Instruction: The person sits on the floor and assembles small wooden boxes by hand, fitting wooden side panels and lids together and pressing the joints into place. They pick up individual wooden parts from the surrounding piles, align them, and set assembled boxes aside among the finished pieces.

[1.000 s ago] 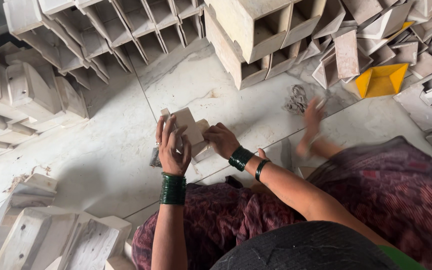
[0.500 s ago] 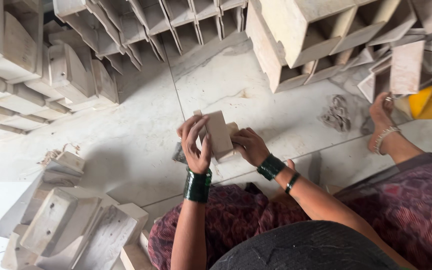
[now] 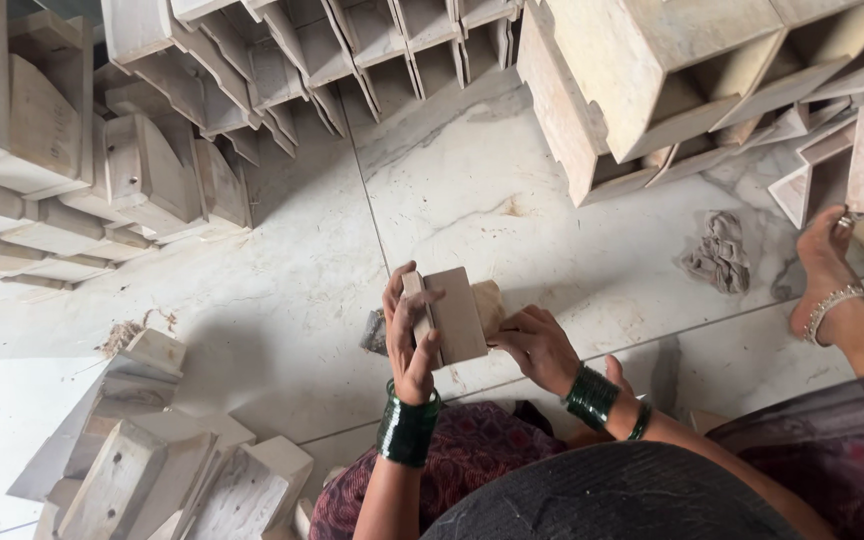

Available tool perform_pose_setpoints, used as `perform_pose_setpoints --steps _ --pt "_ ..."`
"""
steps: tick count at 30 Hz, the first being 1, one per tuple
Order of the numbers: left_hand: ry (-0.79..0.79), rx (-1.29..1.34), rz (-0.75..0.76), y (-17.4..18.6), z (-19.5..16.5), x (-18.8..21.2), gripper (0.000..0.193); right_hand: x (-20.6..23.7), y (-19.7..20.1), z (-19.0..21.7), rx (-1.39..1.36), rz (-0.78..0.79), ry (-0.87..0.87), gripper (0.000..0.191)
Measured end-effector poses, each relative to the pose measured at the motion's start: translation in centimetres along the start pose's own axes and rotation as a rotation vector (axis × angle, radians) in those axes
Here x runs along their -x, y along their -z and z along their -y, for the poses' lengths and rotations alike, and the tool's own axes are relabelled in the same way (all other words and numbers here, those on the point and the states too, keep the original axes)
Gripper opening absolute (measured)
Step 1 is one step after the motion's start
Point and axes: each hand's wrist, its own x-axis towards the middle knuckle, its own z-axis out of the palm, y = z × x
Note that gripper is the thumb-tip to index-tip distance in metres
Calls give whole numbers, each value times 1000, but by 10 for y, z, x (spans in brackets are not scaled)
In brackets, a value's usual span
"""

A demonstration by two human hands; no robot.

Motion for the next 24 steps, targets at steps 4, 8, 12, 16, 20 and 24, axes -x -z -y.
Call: perform_pose_setpoints --steps 4,8,12,16,20,24 --pt "52 3 48 4 -4 1 51 -25 -10 -11 -28 -79 -20 22" --pt "88 37 3 -2 -8 3 53 -46 -17 -18 -145 -162 -49 18" --pt "73 39 29 -5 -11 1 56 -5 1 4 -21 -77 29 13" --pt "98 66 89 -3 -18 -4 62 -10 11 2 -3 -61 6 18" --pt "105 90 69 -6 -25 -8 69 -61 -6 -25 -82 -192 -47 8" --pt "79 99 66 -9 -25 -7 69 -27 -4 -14 1 -137 38 20"
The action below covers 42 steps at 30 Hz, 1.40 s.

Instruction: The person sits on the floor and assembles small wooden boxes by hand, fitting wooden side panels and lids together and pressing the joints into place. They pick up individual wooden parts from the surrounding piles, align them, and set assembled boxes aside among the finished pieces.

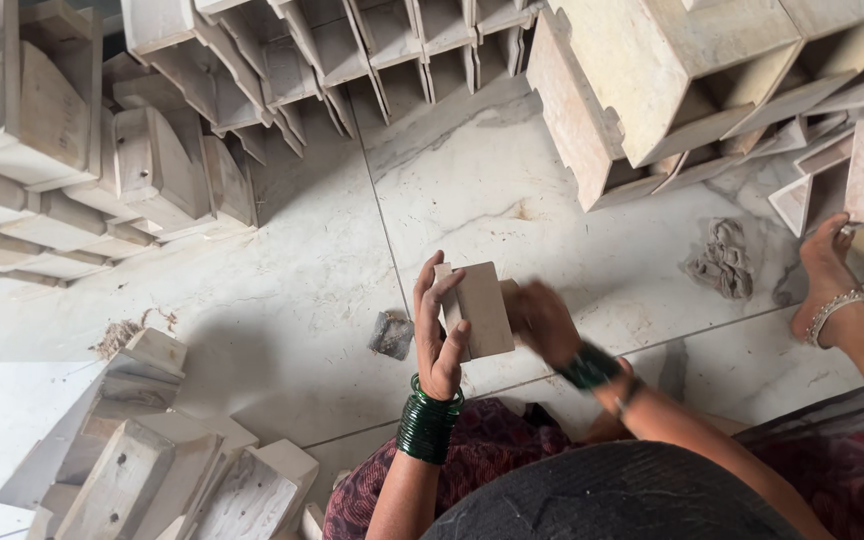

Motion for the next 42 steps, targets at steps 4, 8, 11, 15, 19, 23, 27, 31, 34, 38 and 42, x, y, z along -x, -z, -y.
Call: perform_pose_setpoints --steps 4,8,11,15,19,23,27,31,34,38,42 --pt "5 39 46 0 3 -2 72 31 16 19 45 107 -129 21" --pt "-22 28 125 4 1 0 91 -5 4 13 -9 -84 -138 26" --pt "-4 111 202 11 2 9 124 -28 -11 14 -21 -233 -52 23" --pt "-27 -143 203 20 17 17 122 -41 -24 21 -109 -267 -118 18" --pt "107 -160 200 35 46 8 113 -43 -33 21 -225 -244 -278 18" --pt "90 -254 314 62 78 9 102 -20 -40 25 -41 -89 -126 29" --pt "164 -499 183 51 123 15 56 1 -42 21 29 -12 -50 25" --pt "129 -463 101 38 150 15 39 -29 -39 -15 222 14 -54 15" --pt "148 -513 42 32 152 13 35 -41 -42 -21 123 31 -187 28" --pt "164 -436 -6 28 145 11 29 -4 -51 10 110 -5 95 31" --pt "156 -439 -6 24 141 10 31 7 -48 4 116 32 52 35"
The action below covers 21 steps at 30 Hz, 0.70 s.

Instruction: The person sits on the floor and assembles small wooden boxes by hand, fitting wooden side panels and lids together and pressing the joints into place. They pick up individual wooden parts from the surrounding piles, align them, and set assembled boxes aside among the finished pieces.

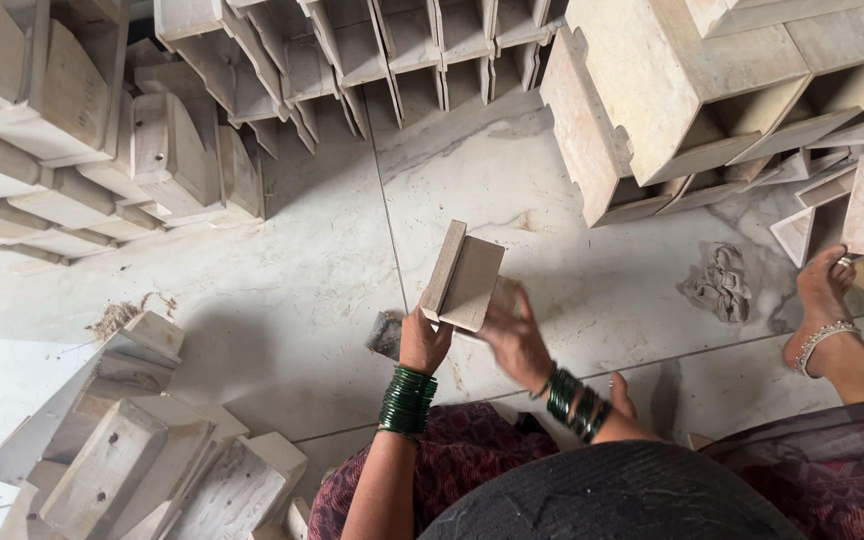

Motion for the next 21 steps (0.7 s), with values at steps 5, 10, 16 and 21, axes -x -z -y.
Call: perform_pose_setpoints --steps 5,10,16,21 --pt "-22 -81 -25 -1 -5 -3 28 -30 1 -36 -46 -59 -211 32" --pt "4 48 -22 -3 -9 -2 32 9 -1 -5 -140 34 -91 27" --pt "-1 2 -25 -2 -10 -3 33 -30 9 -50 -40 -83 -219 28" --pt "46 33 -17 -5 -10 -5 34 -6 2 -25 -61 -65 -34 31"
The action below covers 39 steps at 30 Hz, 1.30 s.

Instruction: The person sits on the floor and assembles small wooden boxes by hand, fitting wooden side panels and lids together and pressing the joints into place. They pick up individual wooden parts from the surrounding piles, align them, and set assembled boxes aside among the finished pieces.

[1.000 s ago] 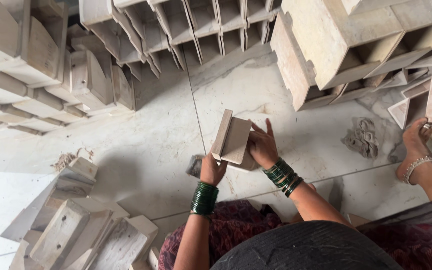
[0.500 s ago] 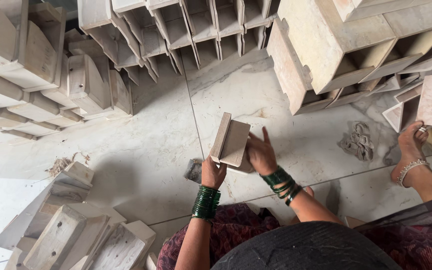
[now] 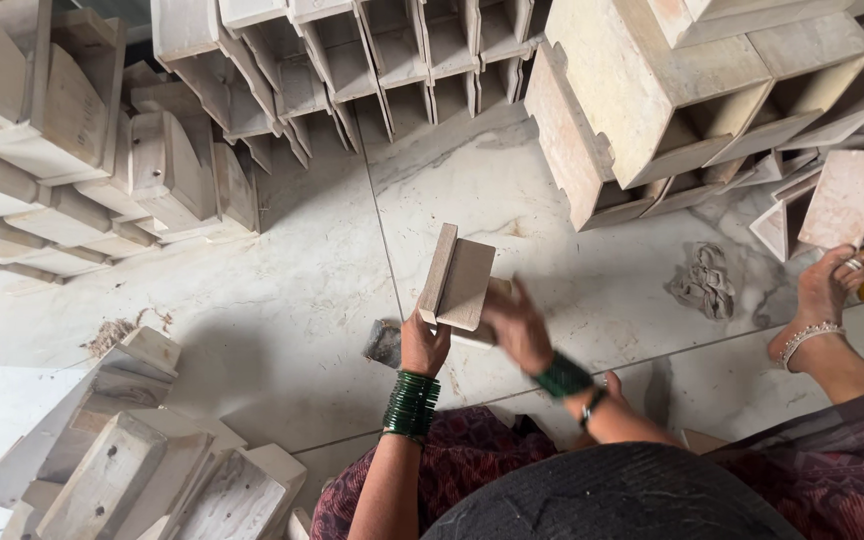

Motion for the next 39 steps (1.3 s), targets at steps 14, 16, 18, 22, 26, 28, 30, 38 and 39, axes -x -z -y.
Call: perform_pose_setpoints --steps 14,16,18,22,26,28,30,38,39 --pt "-33 56 -20 0 -10 0 42 4 -5 8 -602 31 -148 32" --pt "17 33 10 0 -8 1 39 20 -1 23 -44 127 1 26" --pt "22 -5 21 -1 -3 1 36 12 5 17 -33 93 -73 28" --pt "-80 -51 -13 -3 7 2 30 -34 14 -19 -4 6 -236 33" --pt "19 -82 6 -6 9 2 26 -20 4 -1 -737 -58 -434 31" --pt "26 -23 -13 -7 9 3 27 7 -2 21 -1059 -43 -523 34" --pt "28 -7 -19 -7 8 5 29 19 -3 25 14 117 52 25" --pt "-74 -62 -60 -7 -2 4 32 -52 18 -34 180 113 -222 27" --pt "-72 -49 -61 -7 -5 4 34 -52 18 -27 237 142 -161 26"
